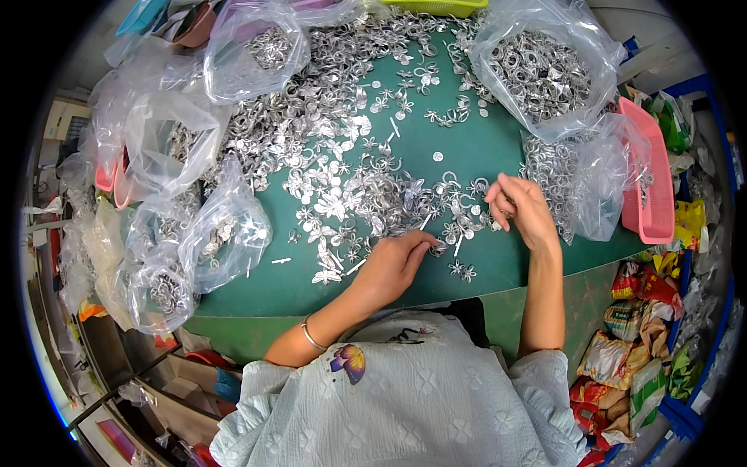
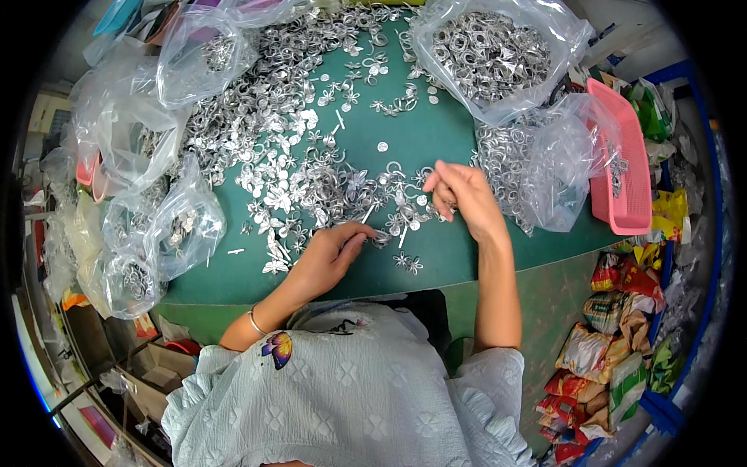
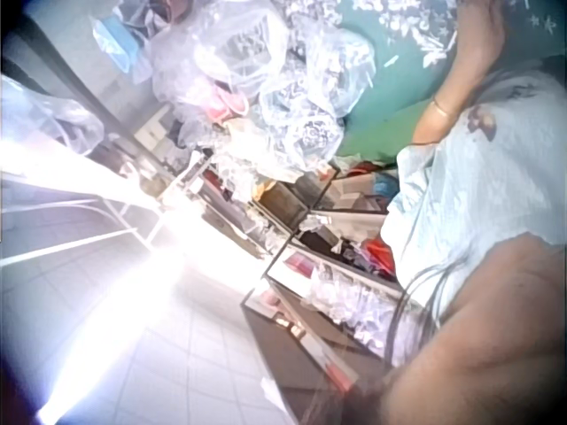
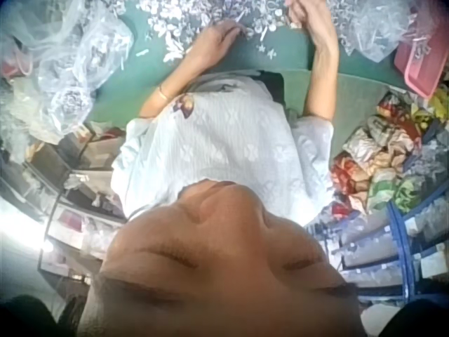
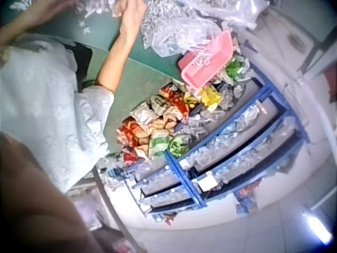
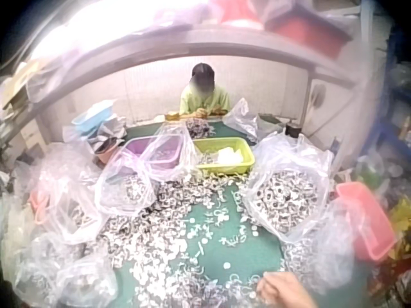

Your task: The person sits at a green workbench and assembles small silver metal components by hand. They pick up flower-shaped pieces and small cylindrical pins, inserting the pins into the center of the flowers. The assembled units are placed into a pile on the table.

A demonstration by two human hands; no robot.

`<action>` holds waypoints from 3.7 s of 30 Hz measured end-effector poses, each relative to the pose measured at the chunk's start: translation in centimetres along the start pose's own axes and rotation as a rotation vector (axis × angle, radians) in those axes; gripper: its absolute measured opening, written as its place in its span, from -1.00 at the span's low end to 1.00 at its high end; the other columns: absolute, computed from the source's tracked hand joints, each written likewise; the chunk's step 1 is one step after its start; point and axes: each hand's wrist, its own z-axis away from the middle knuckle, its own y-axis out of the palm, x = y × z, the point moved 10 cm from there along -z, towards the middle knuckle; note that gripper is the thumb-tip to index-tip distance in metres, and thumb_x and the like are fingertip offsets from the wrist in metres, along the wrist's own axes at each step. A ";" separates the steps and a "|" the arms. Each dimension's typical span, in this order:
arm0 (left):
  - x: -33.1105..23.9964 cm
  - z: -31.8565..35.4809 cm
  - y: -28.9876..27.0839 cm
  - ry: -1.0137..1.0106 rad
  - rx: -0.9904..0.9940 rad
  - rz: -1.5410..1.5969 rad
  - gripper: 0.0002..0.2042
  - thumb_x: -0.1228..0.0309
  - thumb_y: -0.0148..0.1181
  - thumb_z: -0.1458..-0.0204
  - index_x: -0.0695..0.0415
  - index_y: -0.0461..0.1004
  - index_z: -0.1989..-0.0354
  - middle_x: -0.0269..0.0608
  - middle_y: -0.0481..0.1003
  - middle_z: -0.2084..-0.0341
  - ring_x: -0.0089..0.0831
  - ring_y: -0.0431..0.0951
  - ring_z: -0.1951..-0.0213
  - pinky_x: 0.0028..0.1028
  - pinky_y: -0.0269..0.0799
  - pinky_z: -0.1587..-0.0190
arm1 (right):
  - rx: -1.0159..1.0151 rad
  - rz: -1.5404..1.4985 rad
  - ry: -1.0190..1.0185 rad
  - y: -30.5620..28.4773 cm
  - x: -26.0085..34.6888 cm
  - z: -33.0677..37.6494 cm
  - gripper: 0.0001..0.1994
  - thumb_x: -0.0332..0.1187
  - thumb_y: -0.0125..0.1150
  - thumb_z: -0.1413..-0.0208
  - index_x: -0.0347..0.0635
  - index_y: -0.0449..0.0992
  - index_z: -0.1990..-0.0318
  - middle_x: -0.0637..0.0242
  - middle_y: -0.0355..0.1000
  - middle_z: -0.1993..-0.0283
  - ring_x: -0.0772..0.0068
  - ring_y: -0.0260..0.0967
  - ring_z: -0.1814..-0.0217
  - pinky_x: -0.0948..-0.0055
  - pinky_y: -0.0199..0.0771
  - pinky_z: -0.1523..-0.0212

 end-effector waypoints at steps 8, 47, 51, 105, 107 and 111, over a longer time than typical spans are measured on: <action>0.0 0.5 0.3 0.029 -0.030 0.005 -0.85 0.54 -0.07 -0.03 0.22 0.43 0.28 -0.17 0.31 0.74 -0.49 0.26 0.70 -0.50 0.20 0.57 | -0.282 1.127 -0.333 4.8 3.2 -0.1 -0.77 -0.26 0.27 0.22 -0.24 0.46 0.47 0.16 0.41 0.44 0.09 0.36 0.46 0.25 0.31 0.50; -2.7 -4.9 1.5 0.380 -0.210 -0.802 -0.85 0.44 0.10 0.14 0.22 0.44 0.39 -0.20 0.39 0.58 -0.31 0.46 0.51 -0.45 0.38 0.56 | -0.279 1.050 -0.252 1.8 2.3 2.3 -0.80 -0.33 0.27 0.22 -0.22 0.49 0.41 0.18 0.43 0.49 0.15 0.36 0.52 0.30 0.32 0.49; -2.8 -4.3 -1.5 0.263 -0.358 -0.384 -0.89 0.41 0.09 0.07 0.18 0.46 0.43 -0.21 0.36 0.67 -0.38 0.41 0.61 -0.44 0.32 0.57 | -0.259 1.026 -0.312 2.1 2.5 2.8 -0.79 -0.36 0.25 0.19 -0.20 0.50 0.34 0.16 0.42 0.51 0.15 0.36 0.54 0.32 0.32 0.49; 3.6 0.9 -0.3 -0.286 0.181 1.791 -0.77 0.29 -0.11 -0.11 0.21 0.36 0.27 -0.34 0.34 0.58 -0.57 0.34 0.53 -0.63 0.26 0.54 | 0.008 -1.424 0.321 8.7 -3.5 3.4 -0.78 -0.26 -0.17 -0.18 -0.22 0.29 0.38 0.44 0.00 0.56 0.58 -0.10 0.58 0.64 0.03 0.65; 5.0 0.8 -0.8 -0.382 -0.027 1.687 -0.78 0.28 -0.10 -0.11 0.20 0.36 0.34 -0.33 0.34 0.58 -0.57 0.34 0.54 -0.62 0.27 0.53 | -0.156 -1.310 0.378 8.2 -4.3 3.5 -0.80 -0.27 -0.15 -0.17 -0.21 0.28 0.37 0.45 -0.01 0.55 0.58 -0.10 0.58 0.64 0.05 0.65; 4.0 2.6 -2.5 -0.618 -0.468 1.659 -0.79 0.31 -0.02 -0.08 0.19 0.32 0.50 -0.35 0.25 0.61 -0.58 0.28 0.53 -0.64 0.33 0.51 | 0.196 -1.298 0.237 8.9 -3.6 3.5 -0.72 -0.19 -0.22 -0.20 -0.20 0.29 0.38 0.45 -0.03 0.59 0.61 -0.14 0.67 0.65 -0.06 0.72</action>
